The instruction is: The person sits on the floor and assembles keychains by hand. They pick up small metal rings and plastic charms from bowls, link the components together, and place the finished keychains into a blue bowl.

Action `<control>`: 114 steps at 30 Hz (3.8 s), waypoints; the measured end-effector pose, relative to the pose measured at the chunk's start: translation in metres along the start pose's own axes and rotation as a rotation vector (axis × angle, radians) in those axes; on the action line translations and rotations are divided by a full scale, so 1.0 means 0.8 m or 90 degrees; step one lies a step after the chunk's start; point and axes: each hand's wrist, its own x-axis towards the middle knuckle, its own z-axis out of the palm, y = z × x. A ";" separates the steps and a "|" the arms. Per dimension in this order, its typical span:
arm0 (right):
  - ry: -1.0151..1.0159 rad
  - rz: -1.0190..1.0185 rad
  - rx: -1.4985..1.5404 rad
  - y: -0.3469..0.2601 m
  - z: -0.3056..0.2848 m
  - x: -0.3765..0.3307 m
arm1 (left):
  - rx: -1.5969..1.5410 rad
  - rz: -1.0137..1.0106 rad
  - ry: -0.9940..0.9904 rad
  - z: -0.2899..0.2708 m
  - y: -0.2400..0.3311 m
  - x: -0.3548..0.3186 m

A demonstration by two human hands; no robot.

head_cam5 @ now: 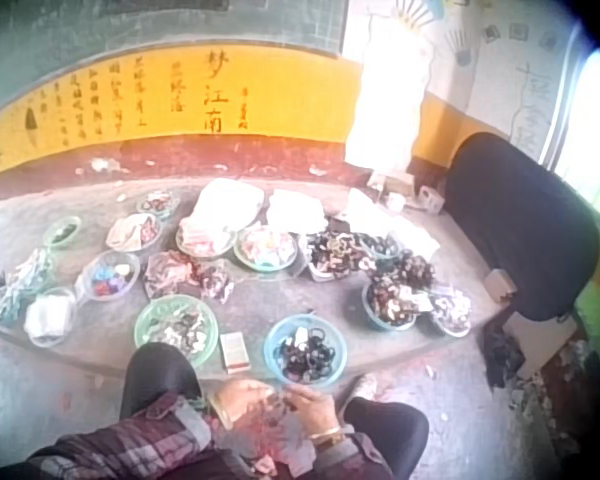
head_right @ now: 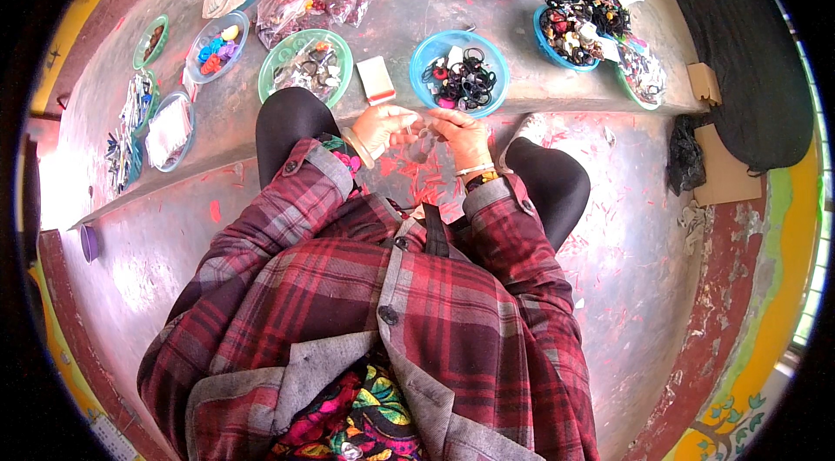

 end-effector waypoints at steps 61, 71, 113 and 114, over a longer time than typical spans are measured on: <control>-0.025 -0.022 -0.198 -0.011 -0.002 0.004 | 0.168 0.085 0.023 0.000 0.013 -0.006; -0.045 -0.061 -0.178 -0.017 0.005 -0.005 | 0.106 0.044 -0.010 -0.008 0.005 -0.012; -0.074 0.170 -0.286 0.013 0.004 0.014 | -0.181 0.264 0.584 -0.268 0.132 -0.057; -0.095 0.162 -0.306 0.013 0.004 0.015 | -0.130 0.267 0.552 -0.250 0.156 -0.056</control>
